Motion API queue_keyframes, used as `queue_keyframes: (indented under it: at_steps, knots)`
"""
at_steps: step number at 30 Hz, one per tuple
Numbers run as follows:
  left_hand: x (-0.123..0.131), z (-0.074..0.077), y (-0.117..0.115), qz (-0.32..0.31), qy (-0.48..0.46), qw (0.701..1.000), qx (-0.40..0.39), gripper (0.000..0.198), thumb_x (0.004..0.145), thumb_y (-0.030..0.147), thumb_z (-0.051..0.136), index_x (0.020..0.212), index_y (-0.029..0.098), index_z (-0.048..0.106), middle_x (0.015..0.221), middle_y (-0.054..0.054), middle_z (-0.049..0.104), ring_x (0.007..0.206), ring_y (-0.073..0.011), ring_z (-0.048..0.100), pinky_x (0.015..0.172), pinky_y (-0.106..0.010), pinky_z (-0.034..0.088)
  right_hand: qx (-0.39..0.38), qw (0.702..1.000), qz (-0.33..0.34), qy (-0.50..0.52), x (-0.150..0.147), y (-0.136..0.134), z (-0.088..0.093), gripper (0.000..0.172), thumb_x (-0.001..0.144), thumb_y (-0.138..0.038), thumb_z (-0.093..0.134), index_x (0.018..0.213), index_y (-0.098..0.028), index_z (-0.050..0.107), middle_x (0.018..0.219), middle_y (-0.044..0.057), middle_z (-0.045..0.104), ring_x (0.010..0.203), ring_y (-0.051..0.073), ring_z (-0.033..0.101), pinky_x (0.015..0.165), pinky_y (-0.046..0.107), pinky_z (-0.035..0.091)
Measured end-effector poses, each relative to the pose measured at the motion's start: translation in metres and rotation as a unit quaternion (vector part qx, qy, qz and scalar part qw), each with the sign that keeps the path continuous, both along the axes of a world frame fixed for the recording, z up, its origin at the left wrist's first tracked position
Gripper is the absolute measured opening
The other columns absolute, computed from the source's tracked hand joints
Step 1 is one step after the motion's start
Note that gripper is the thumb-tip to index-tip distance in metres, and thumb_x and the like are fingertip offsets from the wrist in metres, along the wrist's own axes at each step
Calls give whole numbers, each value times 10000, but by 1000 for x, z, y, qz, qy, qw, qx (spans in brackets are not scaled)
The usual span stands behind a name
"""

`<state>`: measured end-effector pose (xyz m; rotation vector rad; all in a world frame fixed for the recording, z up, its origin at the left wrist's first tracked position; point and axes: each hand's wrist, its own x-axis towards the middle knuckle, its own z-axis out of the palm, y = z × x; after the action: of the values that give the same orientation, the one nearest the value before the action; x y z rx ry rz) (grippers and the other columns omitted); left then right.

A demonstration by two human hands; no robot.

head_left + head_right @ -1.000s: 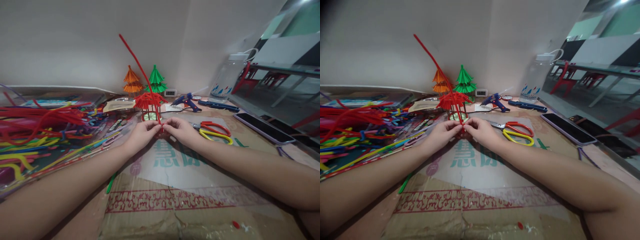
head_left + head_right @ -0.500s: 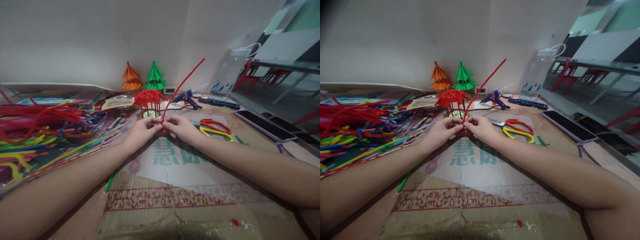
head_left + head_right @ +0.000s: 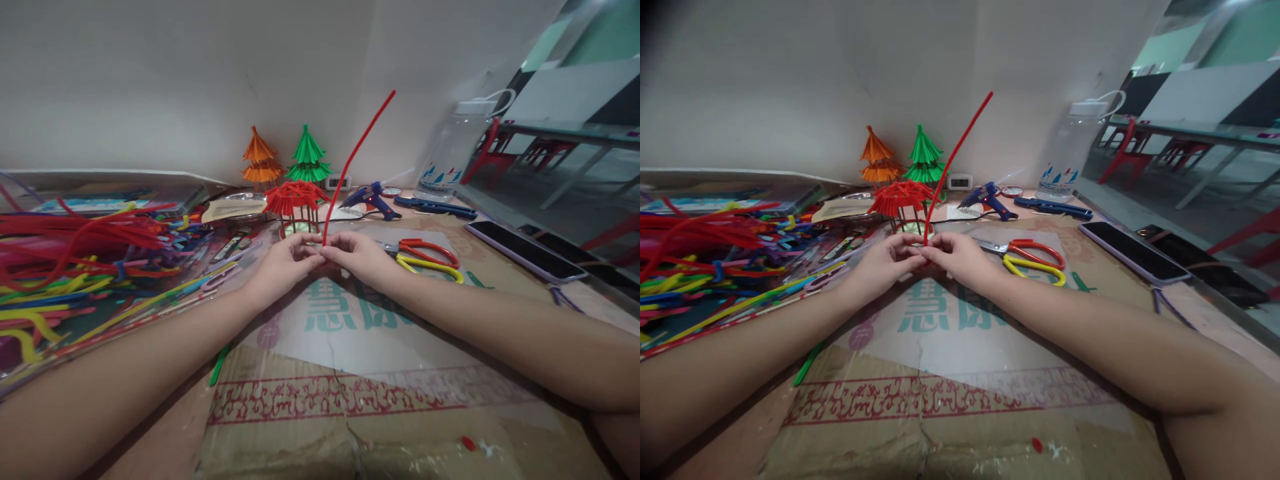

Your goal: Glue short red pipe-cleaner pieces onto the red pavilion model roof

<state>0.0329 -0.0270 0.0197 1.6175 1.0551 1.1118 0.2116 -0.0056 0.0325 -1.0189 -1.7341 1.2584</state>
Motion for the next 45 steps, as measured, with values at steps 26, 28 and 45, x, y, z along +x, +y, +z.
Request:
queue_keyframes:
  at_steps: [26,28,45]
  knots:
    - [-4,-3,3,-26,7,998,-60,370,810,504,681,865,147,761,868,-76,765,757,-177,664,739,-304,502,44,997,28,54,1,2,-3,184,807,-364,647,823,-198,571,676,-42,584,565,105,520,517,235,409]
    - [-4,-5,4,-30,-2,998,-62,371,813,506,678,864,147,759,865,-76,762,751,-174,661,737,-303,500,44,997,22,55,0,2,-4,171,808,-350,646,828,-197,574,686,-42,584,569,106,521,530,240,419]
    - [-1,8,-3,-6,127,992,10,366,857,483,596,867,142,729,803,-43,722,692,-146,588,655,-259,444,46,998,6,31,0,2,-4,115,825,-303,621,836,-197,578,722,-25,595,606,113,535,545,237,431]
